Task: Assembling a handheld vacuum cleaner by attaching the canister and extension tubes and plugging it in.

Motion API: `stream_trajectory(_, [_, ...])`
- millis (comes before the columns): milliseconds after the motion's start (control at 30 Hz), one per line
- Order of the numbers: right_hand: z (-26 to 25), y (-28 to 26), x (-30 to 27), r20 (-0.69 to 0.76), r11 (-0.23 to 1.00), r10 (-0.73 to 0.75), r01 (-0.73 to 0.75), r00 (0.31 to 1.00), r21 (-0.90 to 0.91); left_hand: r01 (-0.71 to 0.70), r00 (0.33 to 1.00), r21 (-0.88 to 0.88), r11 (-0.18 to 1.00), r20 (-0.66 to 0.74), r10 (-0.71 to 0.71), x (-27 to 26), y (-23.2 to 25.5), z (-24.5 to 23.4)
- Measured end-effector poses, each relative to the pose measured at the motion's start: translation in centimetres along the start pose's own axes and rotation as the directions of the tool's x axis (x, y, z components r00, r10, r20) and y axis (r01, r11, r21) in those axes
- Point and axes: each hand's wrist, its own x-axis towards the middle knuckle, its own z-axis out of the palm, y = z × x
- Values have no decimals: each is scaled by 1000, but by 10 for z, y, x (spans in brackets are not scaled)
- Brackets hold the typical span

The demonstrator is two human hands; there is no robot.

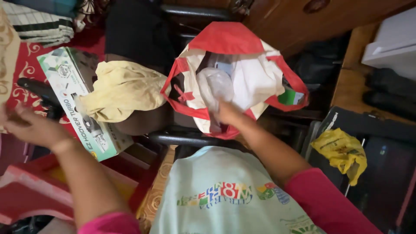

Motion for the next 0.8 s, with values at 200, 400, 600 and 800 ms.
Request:
stream_trajectory(200, [60,35,-20,214,915,-364,305,906,265,-412,629,602,684,731,-265,-171,203,133])
stream_trajectory(400, [-21,32,-26,433,877,-300,424,850,-224,-347,212,-3,938,974,82,-287,132,199])
stream_trajectory(600, [-79,135,39,253,925,19,79,967,-373,-540,62,551,636,780,-623,-290,73,216])
stream_trajectory(800, [-100,135,41,-373,992,112,-81,921,97,-754,47,565,334,553,-832,-329,133,264])
